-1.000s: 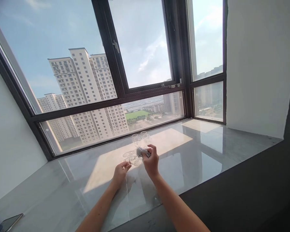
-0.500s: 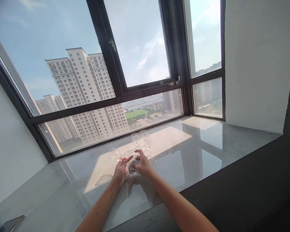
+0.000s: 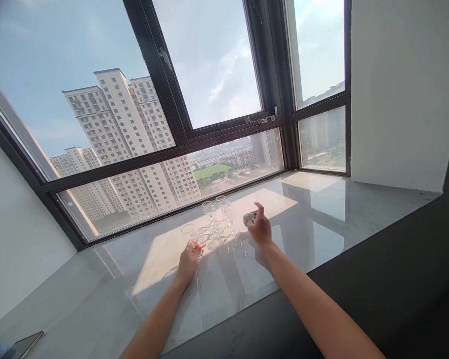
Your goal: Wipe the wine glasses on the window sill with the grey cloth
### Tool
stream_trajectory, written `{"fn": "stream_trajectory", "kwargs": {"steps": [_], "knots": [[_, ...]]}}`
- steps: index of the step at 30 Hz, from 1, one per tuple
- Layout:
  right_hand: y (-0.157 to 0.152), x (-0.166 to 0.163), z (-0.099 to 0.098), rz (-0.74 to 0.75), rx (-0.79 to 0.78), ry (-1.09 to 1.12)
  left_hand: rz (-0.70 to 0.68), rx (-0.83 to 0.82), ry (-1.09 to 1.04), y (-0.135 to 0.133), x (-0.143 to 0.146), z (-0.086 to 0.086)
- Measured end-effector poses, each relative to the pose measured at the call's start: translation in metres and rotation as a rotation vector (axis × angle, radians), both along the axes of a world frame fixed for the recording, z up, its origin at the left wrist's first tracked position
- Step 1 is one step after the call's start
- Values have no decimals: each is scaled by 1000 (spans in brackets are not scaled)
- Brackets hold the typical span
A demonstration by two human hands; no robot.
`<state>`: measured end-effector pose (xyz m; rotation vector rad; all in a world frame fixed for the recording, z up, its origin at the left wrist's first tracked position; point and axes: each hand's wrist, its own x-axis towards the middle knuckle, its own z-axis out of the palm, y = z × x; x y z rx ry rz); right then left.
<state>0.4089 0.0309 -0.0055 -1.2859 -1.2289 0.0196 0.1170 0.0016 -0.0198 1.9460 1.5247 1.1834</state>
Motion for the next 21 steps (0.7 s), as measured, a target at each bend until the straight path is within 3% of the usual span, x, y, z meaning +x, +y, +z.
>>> {"fn": "stream_trajectory", "kwargs": {"steps": [3, 8, 16, 21], "knots": [[9, 1, -10, -31, -83, 29, -40, -36, 66, 6, 2, -3], [11, -9, -15, -16, -66, -17, -89, 24, 269, 18, 12, -6], [10, -5, -14, -25, -210, 8, 67, 107, 554, 31, 55, 9], [3, -6, -9, -33, -262, -28, 213, 67, 568, 34, 74, 14]]}}
